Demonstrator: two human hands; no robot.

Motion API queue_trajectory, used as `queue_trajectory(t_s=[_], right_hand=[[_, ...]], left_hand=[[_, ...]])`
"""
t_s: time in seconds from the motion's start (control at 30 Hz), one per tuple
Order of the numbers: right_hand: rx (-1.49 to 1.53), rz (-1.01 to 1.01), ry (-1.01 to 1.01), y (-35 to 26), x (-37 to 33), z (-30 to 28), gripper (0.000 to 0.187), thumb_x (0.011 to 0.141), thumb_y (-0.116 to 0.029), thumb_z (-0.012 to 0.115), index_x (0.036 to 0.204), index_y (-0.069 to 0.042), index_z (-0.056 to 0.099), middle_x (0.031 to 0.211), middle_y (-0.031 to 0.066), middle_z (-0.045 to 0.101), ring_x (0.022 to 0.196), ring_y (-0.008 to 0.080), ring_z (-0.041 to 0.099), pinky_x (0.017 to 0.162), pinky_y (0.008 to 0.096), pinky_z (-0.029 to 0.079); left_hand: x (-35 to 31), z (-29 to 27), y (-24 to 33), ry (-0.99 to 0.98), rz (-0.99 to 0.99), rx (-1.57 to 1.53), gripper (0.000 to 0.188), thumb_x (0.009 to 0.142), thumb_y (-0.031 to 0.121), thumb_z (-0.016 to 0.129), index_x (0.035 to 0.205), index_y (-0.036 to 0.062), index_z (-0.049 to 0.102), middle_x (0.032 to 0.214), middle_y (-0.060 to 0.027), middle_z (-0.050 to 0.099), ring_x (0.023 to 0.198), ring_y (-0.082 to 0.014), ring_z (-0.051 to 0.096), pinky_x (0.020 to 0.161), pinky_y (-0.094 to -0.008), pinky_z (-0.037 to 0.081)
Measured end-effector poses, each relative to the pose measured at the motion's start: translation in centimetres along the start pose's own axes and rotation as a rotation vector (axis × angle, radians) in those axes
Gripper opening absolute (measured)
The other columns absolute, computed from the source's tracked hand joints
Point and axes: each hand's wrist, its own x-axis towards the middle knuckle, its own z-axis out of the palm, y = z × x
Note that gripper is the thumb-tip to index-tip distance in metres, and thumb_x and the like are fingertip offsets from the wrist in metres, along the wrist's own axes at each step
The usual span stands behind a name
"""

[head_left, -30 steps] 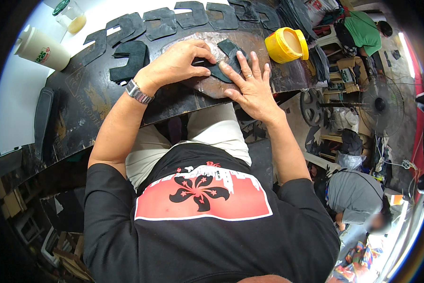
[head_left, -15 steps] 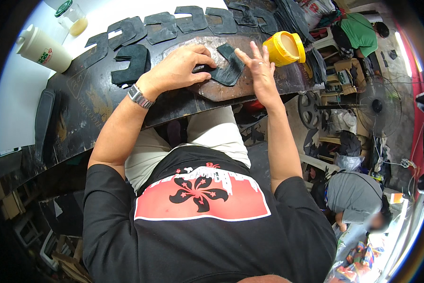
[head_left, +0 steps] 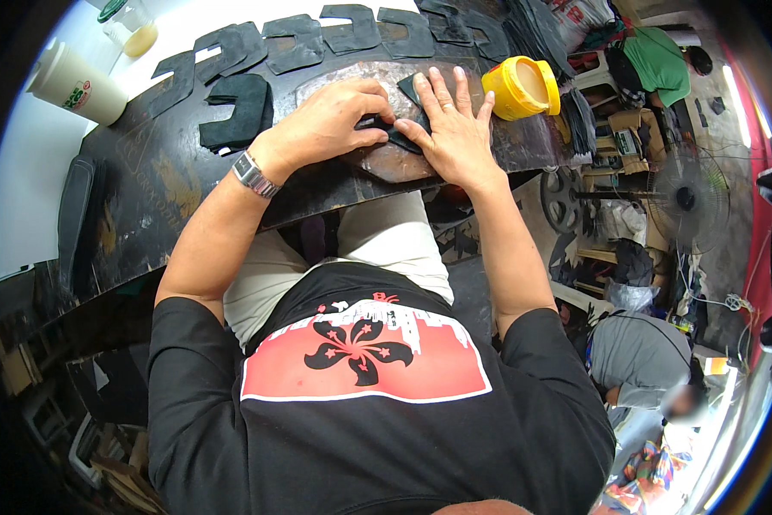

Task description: The person repeatedly rubs small black rubber pieces on a wooden board with both hands, then places them back on the table. The person continues this cycle with multiple pieces throughout the clip.

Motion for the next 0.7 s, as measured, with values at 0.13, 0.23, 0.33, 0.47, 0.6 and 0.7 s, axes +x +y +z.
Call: queue_trajectory(t_s=[0.13, 0.23, 0.33, 0.47, 0.6, 0.7], right_hand=[[0.026, -0.079, -0.032, 0.9, 1.3, 0.1, 0.082, 0.099, -0.073, 0.037, 0.162, -0.021, 0.033, 0.171, 0.0079, 0.023, 0.16, 0.0321, 0.005, 0.121, 0.069, -0.003], [0.043, -0.16, -0.05, 1.6, 1.5, 0.3, 0.073, 0.1, -0.071, 0.037, 0.161, -0.031, 0.034, 0.171, 0.0065, 0.021, 0.16, 0.0323, 0.004, 0.121, 0.0685, -0.004], [0.066, -0.202, -0.046, 2.1, 1.1, 0.3, 0.064, 0.102, -0.068, 0.036, 0.159, -0.04, 0.035, 0.172, 0.0056, 0.02, 0.16, 0.0324, 0.003, 0.122, 0.0677, -0.003], [0.355, -0.164, -0.088, 2.9, 0.9, -0.7, 0.06, 0.105, -0.067, 0.026, 0.153, -0.039, 0.048, 0.171, 0.0088, 0.022, 0.159, 0.0345, 0.006, 0.122, 0.0647, -0.002], [0.826, -0.057, 0.108, 2.7, -1.5, -2.3, 0.077, 0.105, -0.068, 0.014, 0.145, -0.023, 0.061, 0.168, 0.0147, 0.029, 0.158, 0.0383, 0.011, 0.122, 0.0605, -0.002], [0.58, -0.053, 0.105, 0.1, -3.6, -1.6, 0.066, 0.106, -0.063, 0.027, 0.148, -0.022, 0.057, 0.167, 0.0153, 0.031, 0.158, 0.0391, 0.01, 0.119, 0.0683, -0.002]], left_hand=[[0.0, 0.0, -0.2, 0.001, 0.005, 0.011, 0.024, 0.082, 0.014, 0.079, 0.102, 0.0025, 0.071, 0.107, -0.0131, 0.067, 0.102, -0.0342, 0.066, 0.09, -0.0409, 0.053], [0.0, 0.0, -0.3, -0.023, -0.019, 0.01, 0.025, 0.083, 0.015, 0.08, 0.103, 0.003, 0.071, 0.11, -0.0121, 0.067, 0.105, -0.0331, 0.065, 0.092, -0.0401, 0.052], [-0.1, 0.0, -0.3, -0.024, -0.037, -0.002, 0.024, 0.083, 0.015, 0.08, 0.102, 0.0032, 0.071, 0.109, -0.0119, 0.068, 0.105, -0.0328, 0.066, 0.092, -0.04, 0.052], [-0.1, -0.1, -0.3, -0.02, -0.03, -0.005, 0.024, 0.084, 0.015, 0.08, 0.103, 0.0034, 0.072, 0.109, -0.0115, 0.068, 0.104, -0.0323, 0.066, 0.092, -0.0397, 0.052], [0.0, 0.0, -0.4, -0.015, -0.023, -0.003, 0.024, 0.083, 0.016, 0.08, 0.103, 0.0035, 0.072, 0.108, -0.0115, 0.068, 0.104, -0.0322, 0.065, 0.092, -0.0391, 0.052], [0.1, 0.4, -0.6, 0.016, -0.001, 0.006, 0.025, 0.082, 0.018, 0.08, 0.102, 0.0034, 0.073, 0.106, -0.0118, 0.068, 0.102, -0.0328, 0.066, 0.09, -0.0398, 0.052]])
